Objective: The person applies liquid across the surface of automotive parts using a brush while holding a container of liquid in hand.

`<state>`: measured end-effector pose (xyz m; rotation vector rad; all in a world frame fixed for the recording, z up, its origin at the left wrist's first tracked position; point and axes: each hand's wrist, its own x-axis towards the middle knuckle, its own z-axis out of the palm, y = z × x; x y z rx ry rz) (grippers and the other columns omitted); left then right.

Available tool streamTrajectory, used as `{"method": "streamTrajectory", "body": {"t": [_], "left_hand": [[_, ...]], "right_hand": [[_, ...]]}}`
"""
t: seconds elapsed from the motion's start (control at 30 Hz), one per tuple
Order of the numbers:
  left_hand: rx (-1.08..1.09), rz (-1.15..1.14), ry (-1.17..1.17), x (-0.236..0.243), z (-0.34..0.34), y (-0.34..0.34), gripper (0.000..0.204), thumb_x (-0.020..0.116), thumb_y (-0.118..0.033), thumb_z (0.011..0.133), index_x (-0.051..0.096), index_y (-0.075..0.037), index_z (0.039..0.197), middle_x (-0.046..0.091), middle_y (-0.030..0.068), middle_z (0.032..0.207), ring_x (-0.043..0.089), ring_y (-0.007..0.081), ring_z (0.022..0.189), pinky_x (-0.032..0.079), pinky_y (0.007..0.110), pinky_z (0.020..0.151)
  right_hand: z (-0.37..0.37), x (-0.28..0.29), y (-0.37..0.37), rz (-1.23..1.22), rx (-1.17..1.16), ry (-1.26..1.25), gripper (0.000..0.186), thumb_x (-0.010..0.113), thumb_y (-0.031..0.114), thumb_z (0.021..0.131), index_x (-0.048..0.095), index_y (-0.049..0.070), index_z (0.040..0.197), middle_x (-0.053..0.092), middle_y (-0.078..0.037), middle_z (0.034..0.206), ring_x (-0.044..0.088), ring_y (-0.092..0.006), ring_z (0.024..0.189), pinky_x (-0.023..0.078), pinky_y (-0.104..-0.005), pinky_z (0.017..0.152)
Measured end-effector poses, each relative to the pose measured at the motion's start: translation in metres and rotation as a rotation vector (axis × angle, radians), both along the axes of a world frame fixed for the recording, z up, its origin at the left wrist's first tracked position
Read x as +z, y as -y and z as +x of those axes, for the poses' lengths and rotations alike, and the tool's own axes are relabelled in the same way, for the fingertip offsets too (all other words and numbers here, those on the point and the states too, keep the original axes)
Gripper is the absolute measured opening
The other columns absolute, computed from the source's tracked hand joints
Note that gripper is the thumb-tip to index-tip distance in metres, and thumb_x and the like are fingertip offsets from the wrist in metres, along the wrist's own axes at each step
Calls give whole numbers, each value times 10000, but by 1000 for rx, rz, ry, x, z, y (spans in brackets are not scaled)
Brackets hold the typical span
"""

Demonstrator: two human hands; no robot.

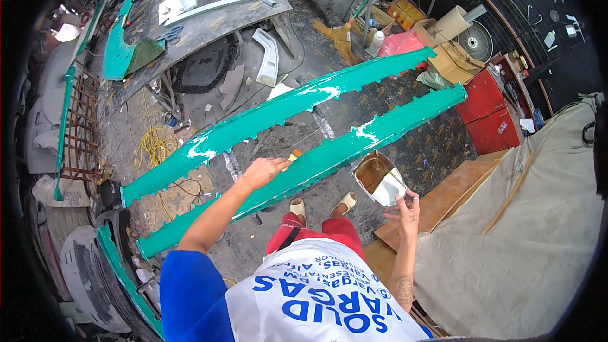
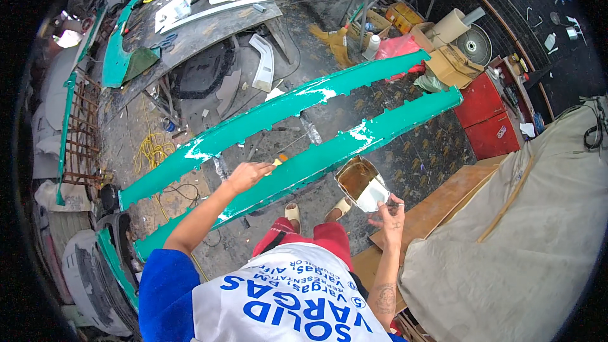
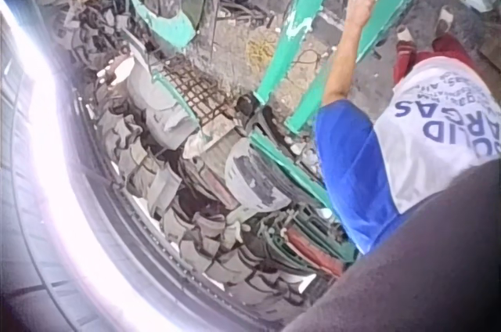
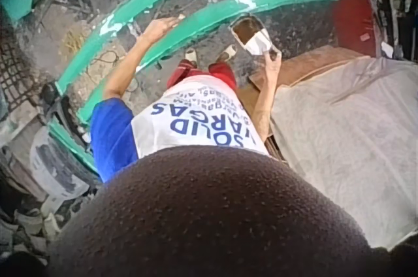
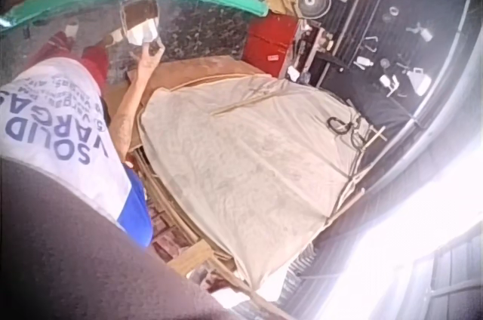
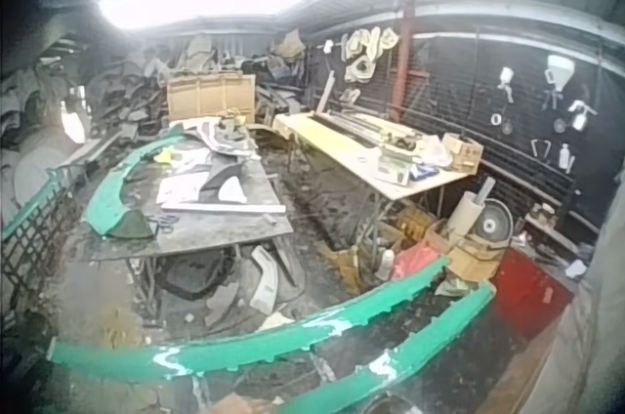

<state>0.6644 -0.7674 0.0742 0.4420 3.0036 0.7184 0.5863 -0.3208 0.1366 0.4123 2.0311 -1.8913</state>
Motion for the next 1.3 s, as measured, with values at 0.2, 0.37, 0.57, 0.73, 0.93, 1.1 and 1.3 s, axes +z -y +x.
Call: {"method": "streamTrajectory", "body": {"t": [0.2, 0.37, 0.57, 0.73, 0.93, 1.1, 1.3], "left_hand": [[-5, 31, 64, 0, 4, 5, 279, 579, -176, 920, 649, -61, 1165, 693, 104, 1034, 665, 320, 908, 546, 418, 784], [338, 546, 148, -12, -49, -22, 155, 574, -110, 891, 573, 19, 807, 594, 183, 560, 639, 312, 506, 505, 398, 518], [327, 633, 306, -19, -163, -110, 248, 581, -112, 928, 522, 31, 734, 620, 124, 581, 646, 215, 474, 523, 347, 455], [215, 647, 327, -28, -246, -169, 260, 591, -169, 954, 553, 35, 797, 620, 105, 583, 647, 199, 471, 524, 343, 445], [242, 937, 149, -19, -293, -199, 222, 596, -205, 971, 590, 10, 917, 670, 89, 701, 627, 142, 531, 513, 305, 493], [385, 883, 134, -30, -225, -180, 191, 601, -211, 978, 606, -21, 988, 671, 66, 749, 578, 120, 529, 469, 299, 484], [657, 711, 131, -22, -99, -133, 185, 626, -205, 964, 605, -31, 1023, 653, 71, 762, 574, 131, 546, 453, 314, 507]], "right_hand": [[2, -1, -3, 15, -20, 18, 492, 649, 170, 920, 375, 53, 1312, 617, -166, 1003, 676, -235, 729, 611, -379, 564], [3, 4, -4, -37, -91, 58, 525, 682, 127, 900, 384, 52, 1326, 616, -150, 960, 685, -240, 705, 607, -375, 559], [5, 9, -21, -19, -113, 62, 528, 702, 132, 886, 402, 64, 1315, 600, -134, 1016, 679, -230, 729, 595, -356, 568], [-4, 11, -42, -58, -139, 87, 548, 714, 118, 872, 402, 64, 1320, 584, -154, 1050, 681, -230, 751, 591, -352, 557], [-39, 8, -69, -80, -101, 57, 548, 718, 101, 864, 414, 77, 1319, 570, -146, 1037, 667, -219, 748, 604, -355, 563], [-80, 0, -94, -14, -1, 19, 579, 740, 118, 845, 425, 91, 1331, 556, -111, 1024, 643, -221, 859, 632, -379, 593], [-134, 4, -103, -52, 198, 22, 551, 722, 100, 858, 419, 87, 1318, 557, -100, 1038, 639, -200, 878, 631, -370, 587]]}}
